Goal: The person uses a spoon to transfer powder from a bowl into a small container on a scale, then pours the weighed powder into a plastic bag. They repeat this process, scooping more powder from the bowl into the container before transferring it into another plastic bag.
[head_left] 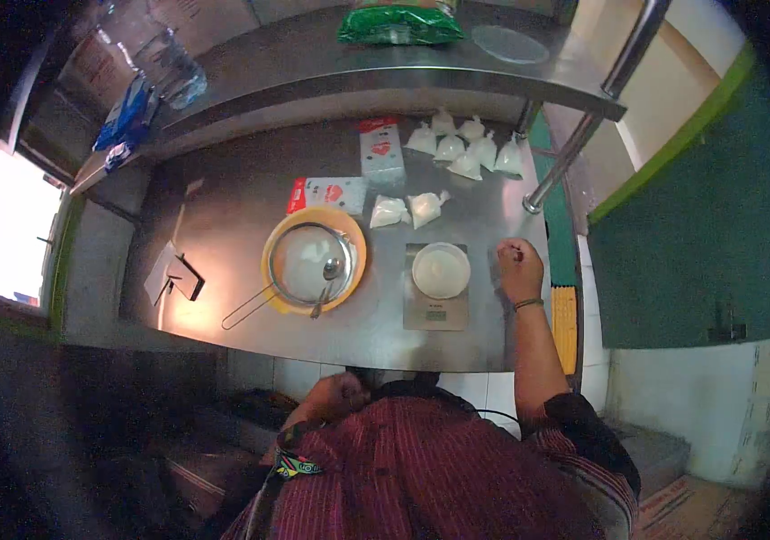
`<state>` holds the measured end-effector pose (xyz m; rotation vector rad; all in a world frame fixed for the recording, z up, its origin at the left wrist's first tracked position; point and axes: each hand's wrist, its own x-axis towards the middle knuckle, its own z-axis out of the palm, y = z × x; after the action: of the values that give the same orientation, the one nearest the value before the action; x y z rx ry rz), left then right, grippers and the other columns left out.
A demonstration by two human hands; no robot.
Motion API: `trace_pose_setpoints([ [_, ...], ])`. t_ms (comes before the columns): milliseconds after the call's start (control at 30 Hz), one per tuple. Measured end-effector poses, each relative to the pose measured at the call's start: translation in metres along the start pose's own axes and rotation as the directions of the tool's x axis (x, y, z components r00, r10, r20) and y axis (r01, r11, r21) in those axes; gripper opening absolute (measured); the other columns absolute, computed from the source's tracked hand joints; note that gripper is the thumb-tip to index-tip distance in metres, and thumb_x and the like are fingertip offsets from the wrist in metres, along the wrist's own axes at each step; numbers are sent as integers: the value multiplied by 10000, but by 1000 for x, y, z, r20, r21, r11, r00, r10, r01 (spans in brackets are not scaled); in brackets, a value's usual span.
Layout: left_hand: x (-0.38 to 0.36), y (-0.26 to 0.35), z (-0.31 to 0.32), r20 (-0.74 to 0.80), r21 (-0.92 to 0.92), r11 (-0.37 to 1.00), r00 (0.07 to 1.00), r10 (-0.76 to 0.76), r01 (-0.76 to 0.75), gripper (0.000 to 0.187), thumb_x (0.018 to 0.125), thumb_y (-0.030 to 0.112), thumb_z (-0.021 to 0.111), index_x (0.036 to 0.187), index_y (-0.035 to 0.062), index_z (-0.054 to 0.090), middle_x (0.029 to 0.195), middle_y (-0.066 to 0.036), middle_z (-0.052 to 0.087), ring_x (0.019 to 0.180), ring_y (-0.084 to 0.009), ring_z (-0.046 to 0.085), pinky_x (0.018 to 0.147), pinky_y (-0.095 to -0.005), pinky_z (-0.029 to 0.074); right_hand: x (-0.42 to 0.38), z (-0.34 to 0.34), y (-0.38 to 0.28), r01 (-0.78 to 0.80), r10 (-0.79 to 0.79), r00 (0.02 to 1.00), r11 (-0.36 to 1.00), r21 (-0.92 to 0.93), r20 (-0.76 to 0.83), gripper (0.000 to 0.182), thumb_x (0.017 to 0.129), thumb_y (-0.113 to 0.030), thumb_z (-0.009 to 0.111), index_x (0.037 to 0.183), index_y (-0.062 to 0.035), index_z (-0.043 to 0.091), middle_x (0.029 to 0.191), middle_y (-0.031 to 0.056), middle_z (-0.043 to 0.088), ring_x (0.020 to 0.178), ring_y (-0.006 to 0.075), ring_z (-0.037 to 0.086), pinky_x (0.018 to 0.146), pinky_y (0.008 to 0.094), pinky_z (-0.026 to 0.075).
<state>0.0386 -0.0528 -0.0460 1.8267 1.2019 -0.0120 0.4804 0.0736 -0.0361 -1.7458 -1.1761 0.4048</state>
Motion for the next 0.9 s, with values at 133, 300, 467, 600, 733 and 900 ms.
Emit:
trace_pose_setpoints([
  [133,-32,-20,2,155,-98,994,986,59,-44,263,886,278,699,1049,71,683,1013,-144,704,927,-336,674,823,-403,529,36,20,-18,74,-66,992,994,-80,104,253,880,-290,703,956,-49,693,935,139,703,846,281,665,787,383,527],
  [300,-54,-25,15,104,-123,989,992,-75,88,278,886,285,699,1062,71,682,1027,-146,704,943,-337,675,834,-406,528,84,68,-22,189,-165,965,976,-104,202,267,901,-307,694,982,-53,704,912,93,712,786,190,644,745,326,522],
  [467,-69,-30,27,27,-145,975,986,-165,167,292,886,291,699,1076,70,682,1041,-148,705,958,-338,675,845,-409,528,126,119,-58,271,-214,884,959,-84,415,340,865,-360,715,1015,-56,700,966,118,716,875,274,677,814,375,527],
  [600,-77,-32,37,-15,-176,964,978,-207,201,304,885,297,698,1087,70,682,1052,-150,705,971,-339,676,854,-411,527,152,174,-81,367,-151,757,903,-222,636,376,854,-359,693,1086,-63,696,1108,163,702,1004,310,675,903,388,518],
  [733,-81,-32,45,-53,-210,951,969,-243,227,316,885,302,698,1098,69,681,1063,-151,705,983,-340,676,862,-413,526,164,240,-70,580,-265,655,776,-247,708,336,874,-283,630,1144,-92,684,1085,164,703,1061,300,650,936,396,514],
  [900,-94,-31,52,-86,-236,933,950,-299,272,331,885,309,698,1111,69,681,1077,-153,706,999,-341,677,873,-416,526,150,255,-82,668,-150,673,543,-509,724,348,884,-243,574,1214,-177,662,1203,154,604,1162,342,594,970,463,507],
])
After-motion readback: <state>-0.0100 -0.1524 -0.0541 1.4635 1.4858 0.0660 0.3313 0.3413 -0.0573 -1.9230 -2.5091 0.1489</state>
